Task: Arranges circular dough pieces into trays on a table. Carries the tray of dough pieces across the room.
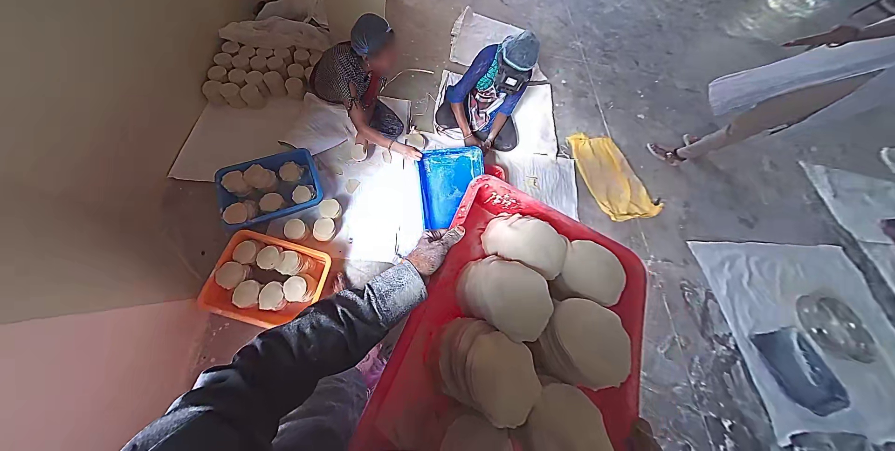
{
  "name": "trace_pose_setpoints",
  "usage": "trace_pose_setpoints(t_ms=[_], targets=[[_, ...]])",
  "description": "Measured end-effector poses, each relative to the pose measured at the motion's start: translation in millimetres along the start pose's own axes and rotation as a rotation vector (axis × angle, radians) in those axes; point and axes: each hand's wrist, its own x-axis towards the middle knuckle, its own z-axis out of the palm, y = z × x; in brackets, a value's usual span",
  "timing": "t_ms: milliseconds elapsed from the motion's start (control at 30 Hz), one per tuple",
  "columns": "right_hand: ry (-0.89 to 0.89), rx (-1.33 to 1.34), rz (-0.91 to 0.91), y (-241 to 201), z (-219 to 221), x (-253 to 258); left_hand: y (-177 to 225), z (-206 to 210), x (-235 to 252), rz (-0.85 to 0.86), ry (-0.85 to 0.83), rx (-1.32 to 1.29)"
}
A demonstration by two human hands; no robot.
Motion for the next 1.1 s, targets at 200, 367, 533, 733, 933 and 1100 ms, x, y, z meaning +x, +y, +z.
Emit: trace_pose_setpoints(t_ms=[200,367,533,733,933,1100], targets=[[-0.124,0.063,-0.046,-53.6,91.5,35.2,47.1,-61.4,44.6,0.037,0.108,-0.022],[-0.164,0.047,-0.084,-69.0,190.4,59.2,69.9,-126.4,90.3,0.111,0.191,0.001],[-0.231,-0.041,-0.058,-49.5,296.6,92.1,56.7,-196.1,133.8,0.094,0.404,0.021],[-0.358,-0.046,-0.057,11.0,429.2,139.3,-16.5,-293.9,185.9,-0.056,0.695,0.133],[-0.445,-0.319,-0.170,102.3,552.0,191.4,-111.9,-376.5,245.5,-0.327,0.820,0.297],[-0.506,-0.455,-0.261,178.2,634.7,232.7,-195.2,-437.6,301.9,-0.473,0.733,0.386]])
